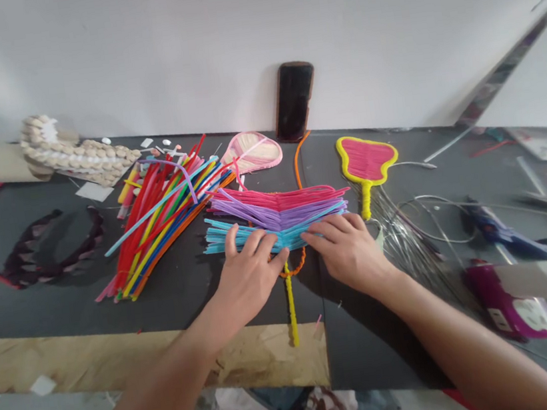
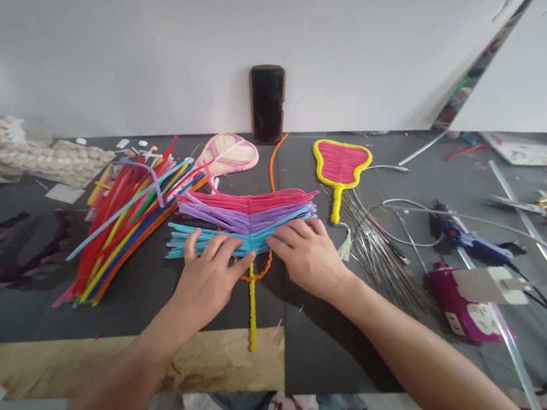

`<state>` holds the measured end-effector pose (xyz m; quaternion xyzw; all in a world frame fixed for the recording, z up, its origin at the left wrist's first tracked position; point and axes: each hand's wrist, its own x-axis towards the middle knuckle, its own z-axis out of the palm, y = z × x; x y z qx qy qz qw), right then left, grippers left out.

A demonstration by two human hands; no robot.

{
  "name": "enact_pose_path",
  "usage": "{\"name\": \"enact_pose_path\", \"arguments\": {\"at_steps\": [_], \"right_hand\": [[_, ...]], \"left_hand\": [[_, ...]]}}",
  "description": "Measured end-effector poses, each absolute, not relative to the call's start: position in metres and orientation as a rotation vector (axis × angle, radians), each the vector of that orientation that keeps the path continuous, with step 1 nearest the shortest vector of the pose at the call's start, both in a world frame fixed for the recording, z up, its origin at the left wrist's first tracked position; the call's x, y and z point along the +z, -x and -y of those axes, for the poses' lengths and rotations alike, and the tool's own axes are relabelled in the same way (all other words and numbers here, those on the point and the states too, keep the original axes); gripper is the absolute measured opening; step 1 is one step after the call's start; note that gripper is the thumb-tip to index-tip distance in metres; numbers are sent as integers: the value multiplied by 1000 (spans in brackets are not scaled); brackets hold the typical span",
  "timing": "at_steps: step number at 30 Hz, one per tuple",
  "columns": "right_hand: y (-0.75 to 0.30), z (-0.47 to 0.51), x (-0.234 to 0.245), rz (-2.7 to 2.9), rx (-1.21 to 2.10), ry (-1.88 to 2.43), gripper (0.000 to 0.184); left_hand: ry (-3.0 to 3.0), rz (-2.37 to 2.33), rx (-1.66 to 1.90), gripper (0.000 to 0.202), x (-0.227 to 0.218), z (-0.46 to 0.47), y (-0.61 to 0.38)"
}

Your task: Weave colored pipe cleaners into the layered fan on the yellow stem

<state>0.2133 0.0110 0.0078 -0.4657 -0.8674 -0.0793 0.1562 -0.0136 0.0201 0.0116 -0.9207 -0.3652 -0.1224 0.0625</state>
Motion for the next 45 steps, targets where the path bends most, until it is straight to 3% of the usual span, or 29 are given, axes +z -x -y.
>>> {"name": "enact_pose_path", "arguments": {"at_steps": [14,21,33,45], "right_hand": [[-204,-5,5,2588,-143,1396,27],[-208,-14,-4,2506,-161,1436,48],[-199,-14,-9,2552,-176,1561,36],[-208,-20,-16,2331,-271,1338,43]], "left_hand": [[2832,1139,-370,35,8,-20,15],[2831,1121,-360,34,6,-20,17],[2830,1137,-355,36,7,-21,18],[2775,1160,-609,40,14,-33,28]]}}
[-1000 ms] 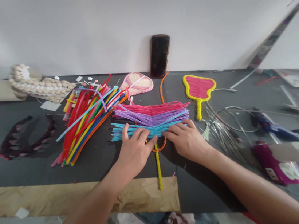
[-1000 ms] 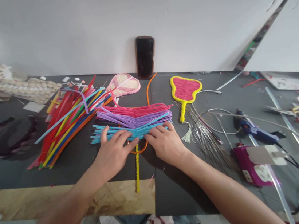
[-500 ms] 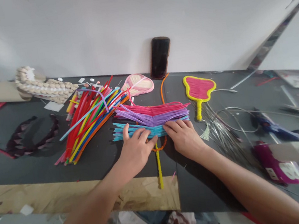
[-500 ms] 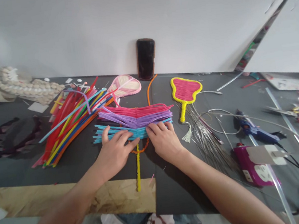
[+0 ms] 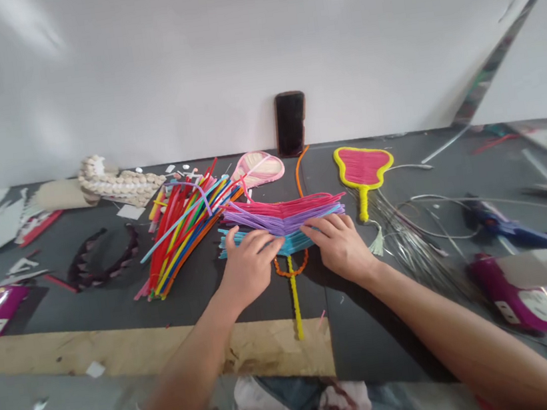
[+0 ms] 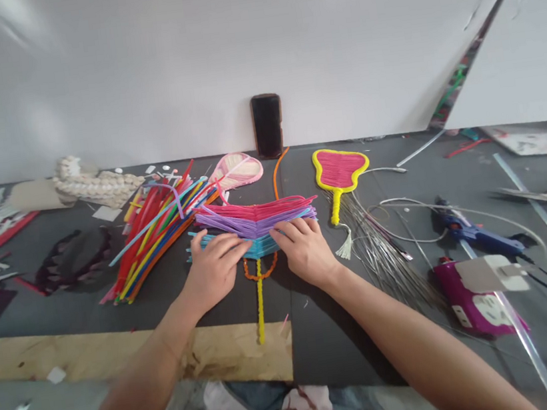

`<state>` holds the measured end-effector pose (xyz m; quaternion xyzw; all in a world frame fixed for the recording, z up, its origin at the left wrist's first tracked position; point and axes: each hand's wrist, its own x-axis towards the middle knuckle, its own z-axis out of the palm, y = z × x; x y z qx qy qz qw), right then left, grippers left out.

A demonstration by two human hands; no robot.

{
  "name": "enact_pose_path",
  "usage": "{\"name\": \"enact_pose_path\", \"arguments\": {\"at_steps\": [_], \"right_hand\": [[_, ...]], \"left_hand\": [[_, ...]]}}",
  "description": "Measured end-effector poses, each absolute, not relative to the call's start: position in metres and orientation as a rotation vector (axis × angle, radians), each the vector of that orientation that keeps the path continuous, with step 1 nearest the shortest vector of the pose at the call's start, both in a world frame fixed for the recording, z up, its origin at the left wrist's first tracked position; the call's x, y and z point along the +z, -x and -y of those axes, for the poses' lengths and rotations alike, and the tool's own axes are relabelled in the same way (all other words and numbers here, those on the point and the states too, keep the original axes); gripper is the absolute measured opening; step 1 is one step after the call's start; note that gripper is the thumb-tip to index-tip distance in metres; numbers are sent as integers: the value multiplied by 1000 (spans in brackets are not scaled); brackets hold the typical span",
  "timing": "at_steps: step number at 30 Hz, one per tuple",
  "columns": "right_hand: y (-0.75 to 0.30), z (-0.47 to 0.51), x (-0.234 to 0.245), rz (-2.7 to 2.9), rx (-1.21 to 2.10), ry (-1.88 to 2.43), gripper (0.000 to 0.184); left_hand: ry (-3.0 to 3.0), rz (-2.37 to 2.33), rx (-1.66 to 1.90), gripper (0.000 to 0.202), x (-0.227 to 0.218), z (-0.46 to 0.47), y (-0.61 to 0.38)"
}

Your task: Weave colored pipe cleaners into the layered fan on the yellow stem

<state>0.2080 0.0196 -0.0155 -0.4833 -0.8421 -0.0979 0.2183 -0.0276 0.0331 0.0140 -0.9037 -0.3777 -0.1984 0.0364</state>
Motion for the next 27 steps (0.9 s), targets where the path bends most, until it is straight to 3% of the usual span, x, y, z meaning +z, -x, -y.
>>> {"name": "enact_pose_path", "arguments": {"at_steps": [6,10,14,19,22,27], "right_hand": [[-204,-12,-9,2263,-309,963,41],[-200,-5,-6,2280,-198,734,35],[-199,-4,-8,2273,-154,696,34],[-197,-6,-11,2263,-125,706,34],[-197,-6,-11,2255,-122,691,34],[-200,-7,-9,2224,-83,704,34]], "left_hand": [[2568,1239,-862,31,22,-37,34],[2548,1350,-726,27,31,-39,43],[2413,1874,-452,24,43,-53,77],[2152,2208,-441,21,49,-80,131],[2072,2359,-515,10,49,-92,148],[1972,2520,-921,10,63,-100,160]]}}
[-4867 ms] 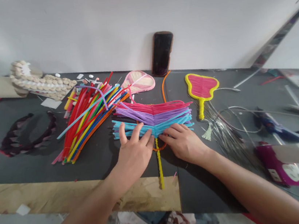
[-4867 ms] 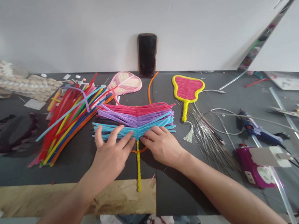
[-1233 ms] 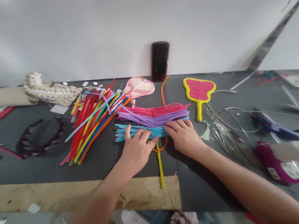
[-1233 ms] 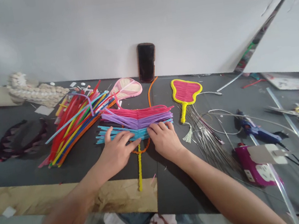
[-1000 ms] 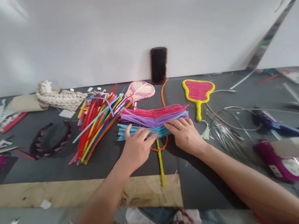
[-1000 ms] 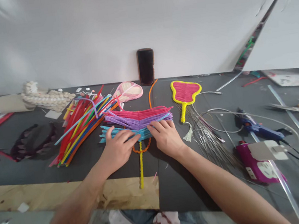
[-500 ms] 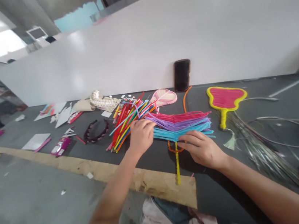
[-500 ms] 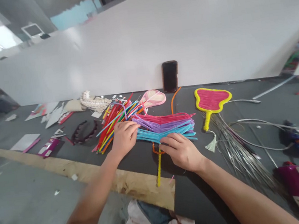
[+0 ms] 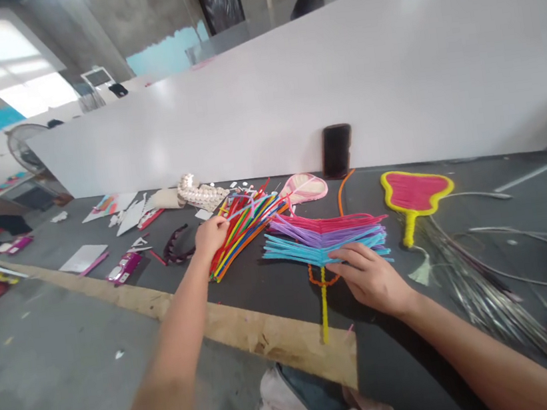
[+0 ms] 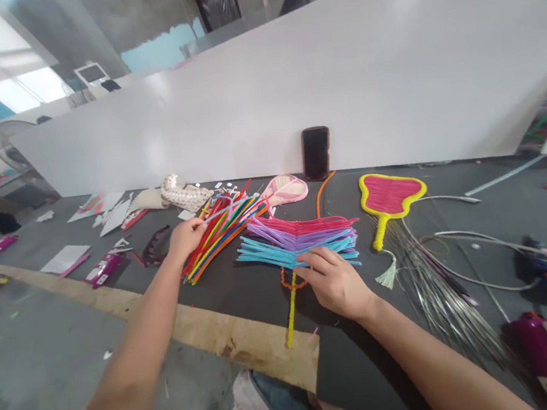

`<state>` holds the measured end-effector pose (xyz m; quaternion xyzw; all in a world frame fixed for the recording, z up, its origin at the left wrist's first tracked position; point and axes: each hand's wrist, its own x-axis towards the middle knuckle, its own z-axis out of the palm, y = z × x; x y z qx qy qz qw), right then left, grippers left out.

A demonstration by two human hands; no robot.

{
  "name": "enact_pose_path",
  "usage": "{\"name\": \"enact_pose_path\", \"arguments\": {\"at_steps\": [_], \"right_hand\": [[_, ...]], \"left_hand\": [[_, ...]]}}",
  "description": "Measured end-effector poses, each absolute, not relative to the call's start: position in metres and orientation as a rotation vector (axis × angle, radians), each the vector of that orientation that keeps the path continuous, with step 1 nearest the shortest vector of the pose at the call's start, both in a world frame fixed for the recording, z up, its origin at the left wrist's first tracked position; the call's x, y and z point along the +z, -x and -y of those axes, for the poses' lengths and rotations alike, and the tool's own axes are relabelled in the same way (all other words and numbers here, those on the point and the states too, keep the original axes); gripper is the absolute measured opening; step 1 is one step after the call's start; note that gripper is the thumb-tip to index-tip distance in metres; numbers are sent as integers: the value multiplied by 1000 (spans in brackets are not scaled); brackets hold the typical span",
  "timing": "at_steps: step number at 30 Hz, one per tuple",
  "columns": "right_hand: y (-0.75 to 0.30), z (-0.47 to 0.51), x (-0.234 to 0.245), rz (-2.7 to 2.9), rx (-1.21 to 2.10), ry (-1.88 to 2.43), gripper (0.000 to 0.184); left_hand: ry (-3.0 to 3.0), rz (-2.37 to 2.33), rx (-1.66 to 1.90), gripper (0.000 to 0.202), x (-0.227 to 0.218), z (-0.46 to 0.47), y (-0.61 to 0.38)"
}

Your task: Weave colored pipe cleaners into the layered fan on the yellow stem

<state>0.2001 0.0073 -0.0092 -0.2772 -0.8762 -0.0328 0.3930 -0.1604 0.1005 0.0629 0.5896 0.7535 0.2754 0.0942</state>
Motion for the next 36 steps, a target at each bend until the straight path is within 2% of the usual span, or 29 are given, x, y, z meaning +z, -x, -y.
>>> {"name": "enact_pose_path", "arguments": {"at_steps": [4,8,12,17,20,23,26,30,36], "right_hand": [[-206,-14,-11,2170,16,761,35],[-219,-23,-6,2022,30,826,34],[-225,-17,11,1883,-88,836,38],[-212,6,26,2058,-329,781,41],[-208,9,26,2167,-342,733,35],[-218,1,25,2164,-306,781,26],[-232,-10,27,2219,-273,928,17],[-243,-17,32,2380,-260,1057,18],[-251,-16,39,2467,-242,1150,17]], "left_hand": [[-1507,-2020,1093,16,89,-100,165],[-1371,-1722,1168,20,96,-82,148],[-1354,-1499,1038,28,75,-48,99],[-1736,-1193,569,23,63,-13,26],[-1903,-1004,555,22,66,-10,1],[-2137,-1037,642,23,60,-17,0],[-2468,-1288,725,19,42,-25,12],[-2699,-1391,581,11,18,-25,23],[-2744,-1348,430,15,10,-22,17]]}}
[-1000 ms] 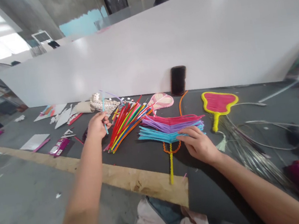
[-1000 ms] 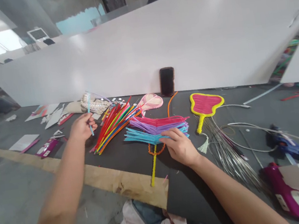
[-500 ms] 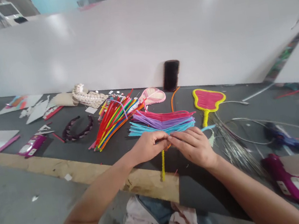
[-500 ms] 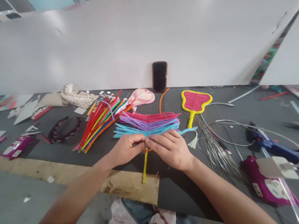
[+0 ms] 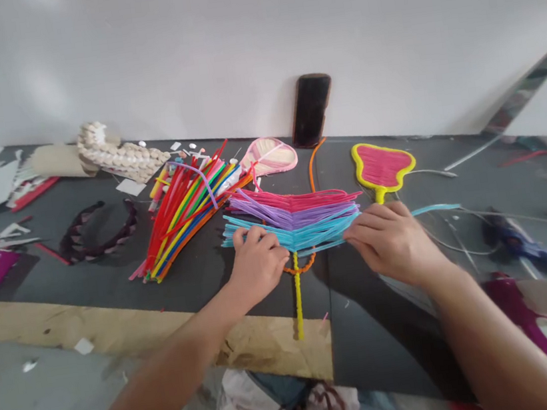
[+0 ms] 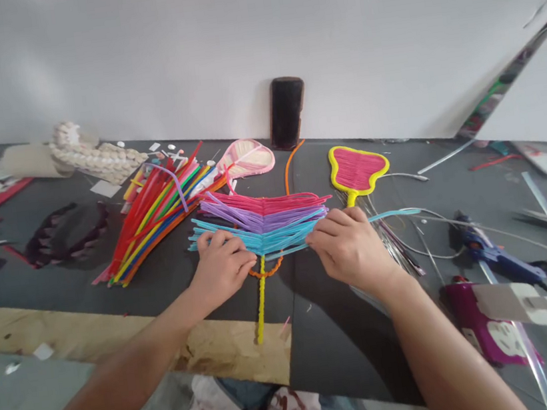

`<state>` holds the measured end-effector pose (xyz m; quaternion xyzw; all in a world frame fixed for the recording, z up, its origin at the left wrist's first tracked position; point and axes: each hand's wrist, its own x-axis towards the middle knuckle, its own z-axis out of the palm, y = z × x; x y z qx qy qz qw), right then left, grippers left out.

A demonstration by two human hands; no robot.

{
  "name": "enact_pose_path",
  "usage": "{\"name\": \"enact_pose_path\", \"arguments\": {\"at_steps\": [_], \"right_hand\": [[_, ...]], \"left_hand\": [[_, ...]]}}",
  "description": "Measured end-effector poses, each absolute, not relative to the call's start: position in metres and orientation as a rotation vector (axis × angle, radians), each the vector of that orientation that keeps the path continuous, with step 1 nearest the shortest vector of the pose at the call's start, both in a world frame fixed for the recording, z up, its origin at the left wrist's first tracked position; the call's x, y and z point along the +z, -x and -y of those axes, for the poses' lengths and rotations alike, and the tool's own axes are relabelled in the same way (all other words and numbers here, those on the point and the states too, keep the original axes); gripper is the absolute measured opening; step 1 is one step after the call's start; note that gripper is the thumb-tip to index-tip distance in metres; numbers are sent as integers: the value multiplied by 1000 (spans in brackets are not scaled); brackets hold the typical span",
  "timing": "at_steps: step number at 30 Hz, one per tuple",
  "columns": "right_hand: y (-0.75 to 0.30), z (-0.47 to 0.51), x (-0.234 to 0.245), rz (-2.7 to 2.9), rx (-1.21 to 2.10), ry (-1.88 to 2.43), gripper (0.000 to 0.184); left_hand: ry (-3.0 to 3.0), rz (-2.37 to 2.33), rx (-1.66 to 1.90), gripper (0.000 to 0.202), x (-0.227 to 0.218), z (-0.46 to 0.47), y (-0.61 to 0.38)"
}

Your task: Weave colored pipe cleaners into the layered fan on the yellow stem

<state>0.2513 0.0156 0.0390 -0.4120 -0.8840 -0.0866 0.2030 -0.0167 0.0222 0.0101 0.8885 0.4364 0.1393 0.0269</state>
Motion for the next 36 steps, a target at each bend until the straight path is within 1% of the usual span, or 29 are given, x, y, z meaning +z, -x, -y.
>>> {"name": "enact_pose_path", "arguments": {"at_steps": [6,14,18,22,29,33,36], "right_hand": [[-247,-13,38,2498,-264,1249,20],[-230,-8,22,2601,-167,1260,20],[-228,-8,18,2642,-149,1287,21],[-227,-8,16,2620,-166,1279,21],[-227,-9,16,2560,-173,1227,20],[-216,-4,20,2484,-218,1187,16],[-201,4,18,2560,-98,1020,20]], "left_hand": [[-2709,-1334,464,13,7,-24,18],[-2731,-1340,433,12,11,-24,16],[-2805,-1326,404,17,10,-25,14],[-2910,-1338,362,13,6,-23,12],[-3050,-1474,351,16,11,-18,12],[-3066,-1467,378,16,10,-18,9],[-3052,-1477,358,14,8,-19,8]]}}
